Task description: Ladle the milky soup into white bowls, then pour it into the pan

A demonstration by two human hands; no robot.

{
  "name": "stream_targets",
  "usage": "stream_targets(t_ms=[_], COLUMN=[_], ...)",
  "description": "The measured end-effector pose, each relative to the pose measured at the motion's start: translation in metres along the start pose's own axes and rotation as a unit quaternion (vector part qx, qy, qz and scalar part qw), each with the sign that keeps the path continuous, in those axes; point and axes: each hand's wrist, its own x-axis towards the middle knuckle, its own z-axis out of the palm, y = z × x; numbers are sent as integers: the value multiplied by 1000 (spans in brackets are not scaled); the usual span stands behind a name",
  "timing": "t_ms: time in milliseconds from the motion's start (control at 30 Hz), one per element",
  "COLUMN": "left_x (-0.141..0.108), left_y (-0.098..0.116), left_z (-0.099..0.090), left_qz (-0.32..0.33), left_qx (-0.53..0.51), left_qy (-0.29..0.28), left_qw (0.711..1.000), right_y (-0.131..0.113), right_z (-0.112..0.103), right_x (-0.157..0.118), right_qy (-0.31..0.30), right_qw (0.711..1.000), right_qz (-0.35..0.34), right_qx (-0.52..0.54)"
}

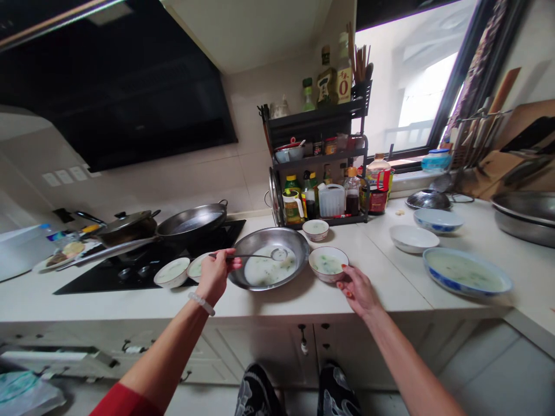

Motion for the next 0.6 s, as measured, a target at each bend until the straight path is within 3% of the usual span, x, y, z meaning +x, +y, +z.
stream_targets(t_ms=[333, 600], left_x=[-7, -27], left_y=[13, 25], left_z=[8, 32], left_qz=[7, 24], left_qx=[-14, -21], left_qy=[-11, -66], left_qw=[1000, 997], right_y=[-1, 0], right_z=[1, 1], right_x=[-1, 0], right_qy=[8, 6], right_qw=[1000, 1000], right_qz=[3, 7], right_qx=[5, -3])
